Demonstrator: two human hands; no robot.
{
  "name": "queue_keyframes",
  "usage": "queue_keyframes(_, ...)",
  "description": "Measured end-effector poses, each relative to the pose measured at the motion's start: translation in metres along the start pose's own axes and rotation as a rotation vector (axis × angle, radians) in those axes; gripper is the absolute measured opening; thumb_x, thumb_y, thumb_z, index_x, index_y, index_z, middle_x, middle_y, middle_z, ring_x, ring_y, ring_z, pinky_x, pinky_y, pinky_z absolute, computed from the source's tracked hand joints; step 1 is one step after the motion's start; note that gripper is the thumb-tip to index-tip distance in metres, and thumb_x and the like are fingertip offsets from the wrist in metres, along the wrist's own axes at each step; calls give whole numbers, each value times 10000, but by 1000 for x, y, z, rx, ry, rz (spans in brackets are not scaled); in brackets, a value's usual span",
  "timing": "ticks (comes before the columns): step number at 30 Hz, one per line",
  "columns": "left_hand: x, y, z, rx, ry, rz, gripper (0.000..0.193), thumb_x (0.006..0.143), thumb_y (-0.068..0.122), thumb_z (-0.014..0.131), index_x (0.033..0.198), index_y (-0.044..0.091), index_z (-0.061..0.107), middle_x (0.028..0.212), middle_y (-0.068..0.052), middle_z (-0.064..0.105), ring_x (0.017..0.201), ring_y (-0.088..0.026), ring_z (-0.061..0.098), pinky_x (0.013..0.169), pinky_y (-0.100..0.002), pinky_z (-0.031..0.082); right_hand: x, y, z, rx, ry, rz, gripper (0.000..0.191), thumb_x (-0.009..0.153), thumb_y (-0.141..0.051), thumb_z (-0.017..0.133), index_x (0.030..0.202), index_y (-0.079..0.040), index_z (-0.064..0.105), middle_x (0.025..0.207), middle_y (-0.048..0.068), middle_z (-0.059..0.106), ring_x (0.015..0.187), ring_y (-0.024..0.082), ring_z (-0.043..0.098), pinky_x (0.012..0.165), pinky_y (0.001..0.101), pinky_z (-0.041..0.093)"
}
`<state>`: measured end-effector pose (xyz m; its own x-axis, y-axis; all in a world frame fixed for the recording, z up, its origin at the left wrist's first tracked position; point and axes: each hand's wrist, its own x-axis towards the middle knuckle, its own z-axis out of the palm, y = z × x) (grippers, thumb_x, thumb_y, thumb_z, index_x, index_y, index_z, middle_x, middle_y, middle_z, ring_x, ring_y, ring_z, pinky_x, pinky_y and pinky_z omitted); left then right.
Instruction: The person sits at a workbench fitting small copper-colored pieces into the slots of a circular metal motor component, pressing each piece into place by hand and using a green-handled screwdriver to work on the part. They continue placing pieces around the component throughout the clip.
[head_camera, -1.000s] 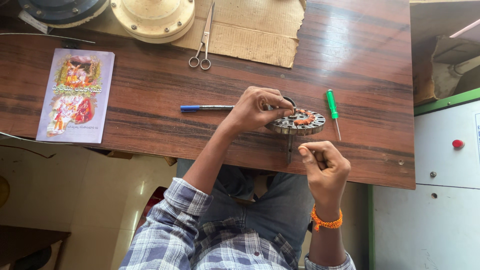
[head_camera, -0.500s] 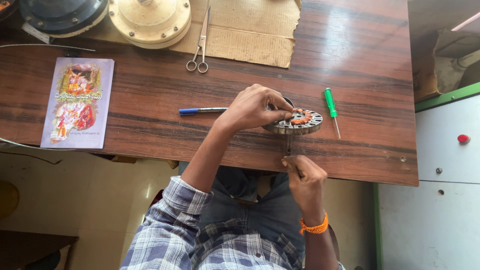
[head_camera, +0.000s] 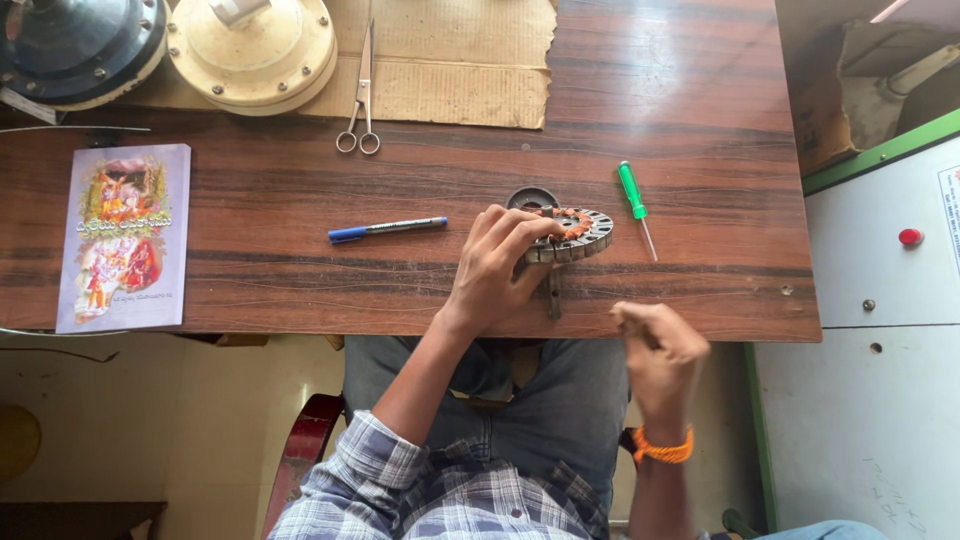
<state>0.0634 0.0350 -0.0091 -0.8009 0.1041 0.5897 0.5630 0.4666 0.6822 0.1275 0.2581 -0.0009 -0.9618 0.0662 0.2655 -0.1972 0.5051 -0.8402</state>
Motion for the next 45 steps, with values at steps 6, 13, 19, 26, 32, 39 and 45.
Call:
queue_keyframes(6,2,-7,-2,68,-42,55,456,791,115,856,1211,165,684,1115,-1,672,1013,-236,611,912,-399,514,47,-21,-25,-115,36,-263,86,925,34,803,993,-14,785,713,10,653,594,51,491,530,236,343)
queue_keyframes(13,10,-17,-13,55,-77,75,440,799,155,844,1221,201,730,1088,35,726,948,-187,639,876,-360,556,79,-55,-14,-58,-70,-371,70,978,17,787,1024,-33,769,793,20,676,637,37,528,518,215,376)
queue_keyframes(19,7,-19,-13,39,-74,82,420,818,157,832,1224,189,730,1143,17,739,1004,-193,654,932,-366,549,106,-59,-1,-134,-122,-360,53,991,-9,783,1023,-51,786,769,19,715,564,28,509,490,228,323)
queue_keyframes(26,14,-4,-27,-15,-105,41,425,838,341,802,1214,155,733,1163,-23,754,1018,-230,662,944,-389,527,151,-55,23,-255,-306,-242,75,936,-16,736,957,-61,792,729,34,740,544,58,567,499,268,402)
queue_keyframes(32,55,4,-23,32,-361,-561,419,814,547,769,1029,189,805,947,-33,790,908,-208,752,821,-373,573,162,-52,40,-385,-426,-227,79,896,-151,758,925,-97,807,745,72,747,583,122,671,573,312,506)
queue_keyframes(39,79,-18,-8,-97,-387,-587,277,753,262,729,971,105,794,832,-57,769,758,-174,743,694,-356,581,157,-57,31,-272,-382,-60,85,898,-122,780,927,-44,797,634,50,676,543,68,546,483,292,416)
queue_keyframes(45,63,-37,-8,-325,-462,-641,252,807,189,676,979,91,833,706,-19,727,645,-87,658,614,-277,549,138,-60,10,-186,-411,3,76,936,-72,735,969,-25,785,656,-5,667,582,16,520,486,233,394)
